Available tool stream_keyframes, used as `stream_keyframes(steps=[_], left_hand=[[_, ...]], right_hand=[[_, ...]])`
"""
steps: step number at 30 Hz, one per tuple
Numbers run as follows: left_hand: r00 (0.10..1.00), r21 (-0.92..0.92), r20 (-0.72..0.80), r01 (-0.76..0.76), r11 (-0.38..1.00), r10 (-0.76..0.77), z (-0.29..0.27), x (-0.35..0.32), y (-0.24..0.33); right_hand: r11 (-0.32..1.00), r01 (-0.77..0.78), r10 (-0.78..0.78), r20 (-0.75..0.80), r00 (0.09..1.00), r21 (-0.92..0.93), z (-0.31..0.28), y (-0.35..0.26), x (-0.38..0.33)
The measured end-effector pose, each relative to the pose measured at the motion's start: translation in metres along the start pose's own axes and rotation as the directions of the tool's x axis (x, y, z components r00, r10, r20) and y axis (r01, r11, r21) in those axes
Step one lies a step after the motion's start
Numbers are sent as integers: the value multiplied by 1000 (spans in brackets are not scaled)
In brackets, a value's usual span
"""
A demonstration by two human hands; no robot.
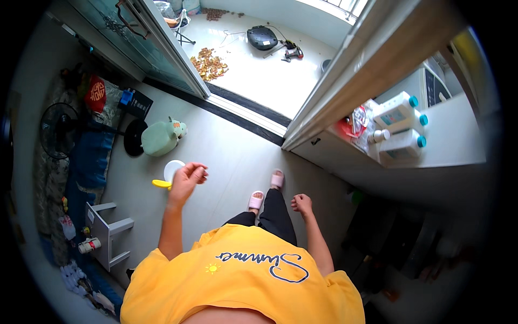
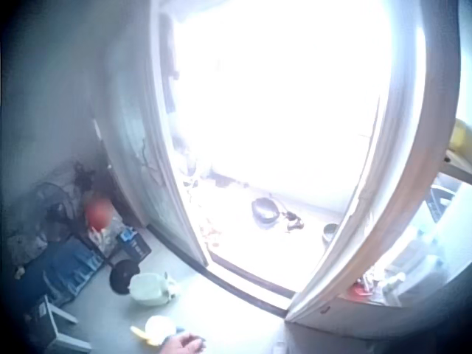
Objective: The person uses a cordless drill to remove screws from the bottom of a black appliance. They then detach a cover panel to expose the internal circuit board and wiring.
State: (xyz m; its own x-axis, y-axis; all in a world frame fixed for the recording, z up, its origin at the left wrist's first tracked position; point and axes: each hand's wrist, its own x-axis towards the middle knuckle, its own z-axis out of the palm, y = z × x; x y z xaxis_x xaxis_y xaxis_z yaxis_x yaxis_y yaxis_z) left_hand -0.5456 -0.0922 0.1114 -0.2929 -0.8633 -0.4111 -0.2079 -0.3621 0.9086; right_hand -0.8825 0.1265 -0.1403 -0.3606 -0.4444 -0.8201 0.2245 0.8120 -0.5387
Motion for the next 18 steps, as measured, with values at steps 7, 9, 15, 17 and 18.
stream_keyframes(steps=[7, 9, 15, 17, 18], left_hand=[[766, 60, -281, -587, 807, 578, -56, 88, 205], [685, 36, -210, -707, 706, 697, -49, 104, 251], [521, -50, 141, -845, 532, 842, -26, 163, 312], [539, -29, 175, -834, 552, 824, -15, 188, 298], [614, 26, 182, -784, 620, 768, -17, 196, 290]], right_hand=[[996, 40, -25, 179, 984, -81, 26, -94, 88], [994, 88, -74, 174, 982, -71, 25, -122, 120], [996, 93, -90, 121, 989, -15, 26, -182, 173], [999, -37, 39, 144, 989, -20, 23, -174, 189], [996, -69, 75, 130, 989, -49, 25, -166, 191]])
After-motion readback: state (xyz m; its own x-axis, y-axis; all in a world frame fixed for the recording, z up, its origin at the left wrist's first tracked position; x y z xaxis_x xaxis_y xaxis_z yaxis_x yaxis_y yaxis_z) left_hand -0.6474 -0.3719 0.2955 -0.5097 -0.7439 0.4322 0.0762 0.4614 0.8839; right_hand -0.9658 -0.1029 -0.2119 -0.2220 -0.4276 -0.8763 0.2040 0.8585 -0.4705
